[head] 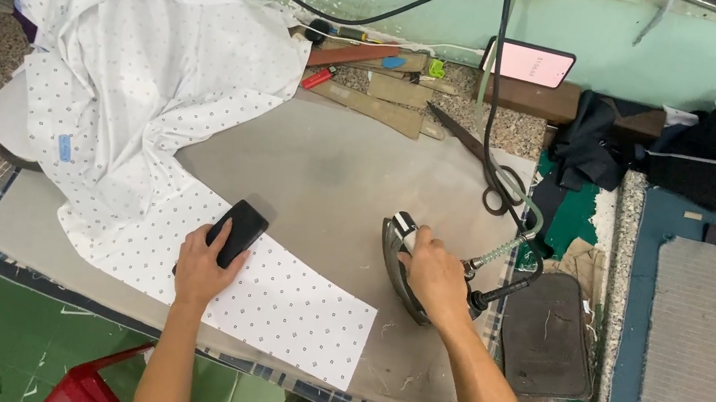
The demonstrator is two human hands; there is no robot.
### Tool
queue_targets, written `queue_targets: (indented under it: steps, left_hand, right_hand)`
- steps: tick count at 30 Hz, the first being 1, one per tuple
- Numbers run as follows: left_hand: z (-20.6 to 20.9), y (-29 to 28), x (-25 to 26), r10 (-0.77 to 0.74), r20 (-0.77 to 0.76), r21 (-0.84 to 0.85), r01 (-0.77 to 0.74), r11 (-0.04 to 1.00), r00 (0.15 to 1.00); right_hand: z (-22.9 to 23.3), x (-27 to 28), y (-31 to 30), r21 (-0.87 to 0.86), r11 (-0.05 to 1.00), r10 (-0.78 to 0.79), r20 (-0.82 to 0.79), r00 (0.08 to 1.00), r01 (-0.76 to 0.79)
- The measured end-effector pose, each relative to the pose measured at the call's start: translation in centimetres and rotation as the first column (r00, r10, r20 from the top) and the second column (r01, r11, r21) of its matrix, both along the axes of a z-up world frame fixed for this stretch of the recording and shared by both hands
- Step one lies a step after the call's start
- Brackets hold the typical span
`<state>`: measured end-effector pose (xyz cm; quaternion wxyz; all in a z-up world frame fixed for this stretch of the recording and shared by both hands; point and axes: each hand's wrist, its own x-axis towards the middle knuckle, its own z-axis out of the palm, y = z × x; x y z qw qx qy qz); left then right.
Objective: The person irons a white patterned fabric on a table using a steam iron and a black pressing block. They repeatedly smooth the fabric, iron different sections, and trim the edges with scissors. The fabric is folded and ironed again before a final trim.
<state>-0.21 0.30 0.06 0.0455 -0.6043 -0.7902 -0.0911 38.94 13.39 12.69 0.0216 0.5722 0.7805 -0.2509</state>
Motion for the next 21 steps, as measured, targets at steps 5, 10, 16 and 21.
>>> queue_targets:
  steps: [5,10,16,21]
  left_hand:
    - [-0.6,0.8,-1.0,-0.118,0.059,0.002,0.118,0.993,0.991]
    - [-0.1,2.7,-1.0,-0.302,0.176,-0.043,0.314,0.948,0.937]
    - [0.4,3.3,-2.5,-0.407,0.279,-0.239,0.473,0.848,0.870]
    - [2.0,2.3,-4.6,-0.394,0.346,-0.256,0.489,0.834,0.852]
  right_hand:
    - [0.8,-0.3,0.0,-0.045,0.998,-0.036,0.012,0.999,0.037]
    - [2.3,-0.7,-0.2,-0.075,0.995,-0.063,0.045,0.997,0.066]
    - [2.4,-1.4,0.3,-0.204,0.962,-0.191,-0.035,0.981,0.180]
    - [3.7,-4.4,-1.5,-0.229,0.959,-0.170,0.011,0.985,0.168]
